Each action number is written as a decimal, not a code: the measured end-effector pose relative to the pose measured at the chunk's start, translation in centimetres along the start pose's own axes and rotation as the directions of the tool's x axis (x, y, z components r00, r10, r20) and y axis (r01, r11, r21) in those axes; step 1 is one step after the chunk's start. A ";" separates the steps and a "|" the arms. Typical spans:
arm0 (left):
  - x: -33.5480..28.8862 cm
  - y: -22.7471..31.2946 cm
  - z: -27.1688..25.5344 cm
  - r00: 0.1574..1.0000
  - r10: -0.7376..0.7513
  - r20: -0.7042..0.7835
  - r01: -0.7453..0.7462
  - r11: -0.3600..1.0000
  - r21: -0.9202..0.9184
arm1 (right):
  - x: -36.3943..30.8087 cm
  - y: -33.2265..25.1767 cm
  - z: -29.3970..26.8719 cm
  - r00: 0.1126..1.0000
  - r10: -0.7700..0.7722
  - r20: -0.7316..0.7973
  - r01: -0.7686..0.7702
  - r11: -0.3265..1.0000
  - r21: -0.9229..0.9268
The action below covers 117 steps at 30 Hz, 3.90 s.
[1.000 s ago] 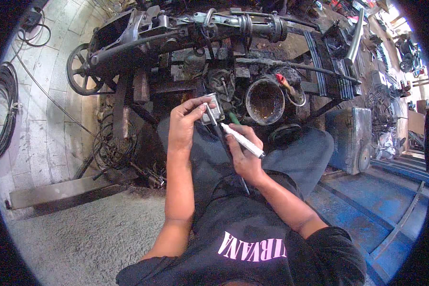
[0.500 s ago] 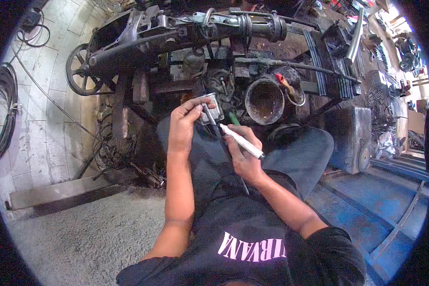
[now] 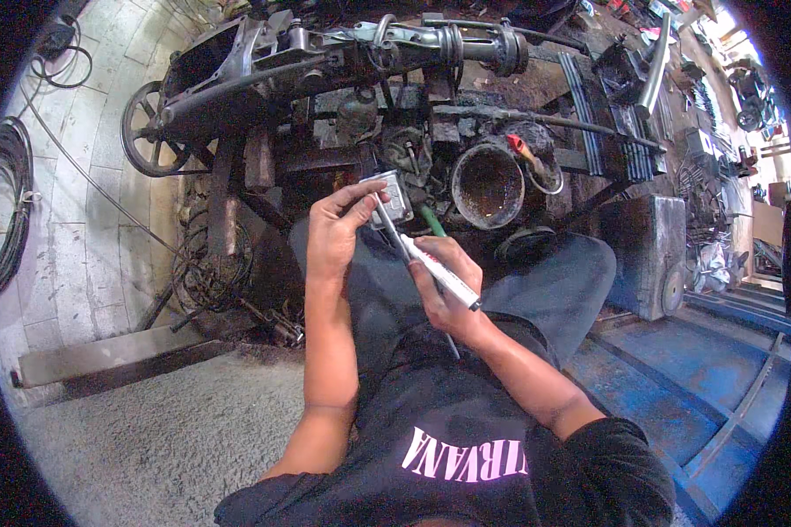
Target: The recorder marks a metal part with a pen and then places it into a manual bending machine to shape it.
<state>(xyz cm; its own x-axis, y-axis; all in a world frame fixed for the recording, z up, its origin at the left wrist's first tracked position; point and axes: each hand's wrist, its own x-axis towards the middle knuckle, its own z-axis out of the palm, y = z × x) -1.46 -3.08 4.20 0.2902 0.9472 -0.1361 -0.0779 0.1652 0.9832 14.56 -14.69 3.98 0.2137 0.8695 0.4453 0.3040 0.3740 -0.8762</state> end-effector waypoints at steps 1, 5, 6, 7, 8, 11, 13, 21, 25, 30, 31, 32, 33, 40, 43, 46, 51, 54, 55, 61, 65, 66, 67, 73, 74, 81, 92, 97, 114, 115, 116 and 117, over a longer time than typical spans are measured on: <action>0.0 0.1 0.1 1.000 -0.008 -0.002 0.008 1.000 -0.011 | 0.0 0.0 0.0 1.000 0.017 0.004 -0.017 1.000 0.000; 0.1 -0.3 0.0 0.999 -0.039 -0.018 0.038 0.999 -0.025 | 0.4 -0.2 0.0 1.000 -0.011 0.011 0.011 1.000 0.005; 0.1 -0.3 0.0 0.999 -0.039 -0.017 0.039 0.999 -0.025 | 0.4 -0.2 0.0 1.000 -0.011 0.011 0.011 1.000 0.004; 0.1 -0.3 0.0 0.999 -0.041 -0.020 0.040 0.999 -0.019 | 0.4 -0.2 0.0 1.000 -0.002 0.010 0.002 1.000 0.006; 0.1 -0.2 0.1 0.999 -0.042 -0.024 0.042 0.999 -0.013 | 0.4 -0.2 0.0 1.000 0.007 0.010 -0.008 1.000 0.009; 0.0 0.1 0.3 0.998 -0.047 -0.030 0.047 0.999 -0.004 | 0.3 0.0 0.1 1.000 0.024 0.011 -0.024 1.000 -0.010; -0.1 0.5 0.4 0.998 -0.047 -0.032 0.047 0.999 -0.005 | 0.3 -0.3 0.1 0.999 0.031 0.008 -0.031 0.999 -0.013; -0.2 1.1 0.9 0.998 -0.019 -0.054 0.023 0.997 0.071 | 0.2 0.1 0.3 1.000 0.014 0.015 -0.014 1.000 -0.007; -0.2 1.3 1.0 0.996 -0.018 -0.084 0.021 0.999 0.035 | 0.4 -0.3 0.1 0.999 0.022 0.028 -0.021 1.000 -0.009; -0.1 1.2 1.0 0.998 -0.027 -0.065 0.030 0.999 0.045 | 0.2 -0.1 0.1 0.994 0.105 -0.018 -0.105 0.994 0.009; -0.1 1.1 1.1 0.998 -0.022 -0.064 0.025 0.998 0.052 | 0.3 -0.1 0.1 0.994 0.110 -0.005 -0.110 0.994 0.003; -0.1 1.1 1.0 0.998 -0.016 -0.065 0.020 0.998 0.061 | 0.3 -0.2 0.1 0.993 0.115 0.010 -0.115 0.993 -0.001; 0.0 1.0 0.9 0.998 -0.016 -0.066 0.020 0.998 0.062 | 0.3 -0.2 0.1 0.993 0.115 0.010 -0.115 0.993 -0.001; 0.0 1.3 1.6 0.996 0.013 -0.088 -0.007 0.998 0.069 | -0.5 0.7 0.2 0.929 0.369 -0.031 -0.362 0.923 0.133; 0.3 0.5 1.4 0.994 0.040 -0.106 -0.033 0.997 0.063 | -0.7 0.4 -0.1 0.812 0.584 -0.015 -0.527 0.743 0.413; 0.9 -0.2 1.2 0.994 0.009 -0.110 -0.004 0.999 0.045 | -3.0 2.3 -1.6 0.786 0.585 0.200 -0.618 0.743 0.258; 1.4 0.4 2.7 0.992 0.004 -0.128 0.001 0.999 0.039 | -2.5 0.3 -1.9 0.721 0.642 0.261 -0.677 0.571 0.464; 1.3 1.4 3.4 0.977 0.035 -0.211 -0.044 0.998 -0.038 | -0.6 -0.2 -2.6 0.722 0.647 0.244 -0.648 0.509 0.567; 0.8 1.7 2.7 0.990 -0.013 -0.144 0.020 0.999 0.044 | 0.0 -0.7 -2.8 0.741 0.639 0.207 -0.615 0.522 0.591; -3.5 1.0 2.9 0.806 -0.490 0.331 0.414 0.868 0.275 | 1.4 -1.7 -5.3 0.891 0.446 0.082 -0.438 0.798 0.415; -5.9 1.2 5.6 0.722 -0.647 0.246 0.692 0.663 -0.286 | 1.3 -2.0 -3.1 0.995 0.099 0.022 -0.096 0.849 0.520; -5.6 -0.1 4.8 0.682 -0.640 0.355 0.731 0.581 -0.357 | 1.6 -2.6 -3.4 0.999 0.007 0.047 -0.026 0.901 0.433; -5.6 -0.4 4.6 0.685 -0.637 0.354 0.728 0.583 -0.361 | 1.8 -3.0 -3.6 0.993 -0.083 0.081 0.050 0.938 0.344; -4.0 0.2 3.1 0.818 -0.410 0.403 0.533 0.804 -0.265 | 0.0 -1.6 -4.4 0.995 -0.087 0.047 0.086 0.996 0.021; -3.8 0.3 3.3 0.865 -0.392 0.312 0.460 0.868 -0.185 | 0.9 -1.2 -4.5 0.995 -0.075 -0.058 0.079 0.994 0.071; -3.7 -4.8 3.1 0.987 -0.147 0.072 0.107 0.913 0.395 | -0.7 1.7 -3.0 0.905 0.425 0.018 -0.423 0.894 0.147; -3.3 -4.2 2.8 0.970 -0.201 0.134 0.039 0.677 0.735 | -2.5 3.1 -1.0 0.940 0.327 0.100 -0.316 0.942 -0.115; 0.6 1.7 4.1 0.990 0.130 -0.053 -0.022 0.516 0.856 | -2.1 2.6 -1.2 0.943 0.320 0.095 -0.311 0.945 -0.102; 10.1 -2.5 6.2 0.954 0.251 -0.161 0.029 0.459 0.888 | -2.6 1.9 -1.0 0.929 0.365 0.061 -0.360 0.930 -0.068; 10.4 -2.8 5.5 0.962 0.221 -0.159 0.018 0.533 0.846 | -2.5 1.8 -1.0 0.930 0.362 0.063 -0.358 0.931 -0.066; 10.4 -2.8 5.0 0.963 0.219 -0.159 0.019 0.533 0.846 | -2.6 1.8 -0.9 0.932 0.357 0.069 -0.354 0.934 -0.057; 10.4 -2.8 4.5 0.962 0.224 -0.157 -0.024 0.641 0.767 | -2.6 1.8 -0.9 0.933 0.352 0.075 -0.349 0.936 -0.049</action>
<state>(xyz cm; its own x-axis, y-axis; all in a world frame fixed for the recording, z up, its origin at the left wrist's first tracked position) 6.08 5.05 0.62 0.1116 0.9913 0.0697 0.6747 -0.1270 0.7271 15.41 -16.59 1.37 0.2364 0.9671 0.0936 0.2551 0.0312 -0.9664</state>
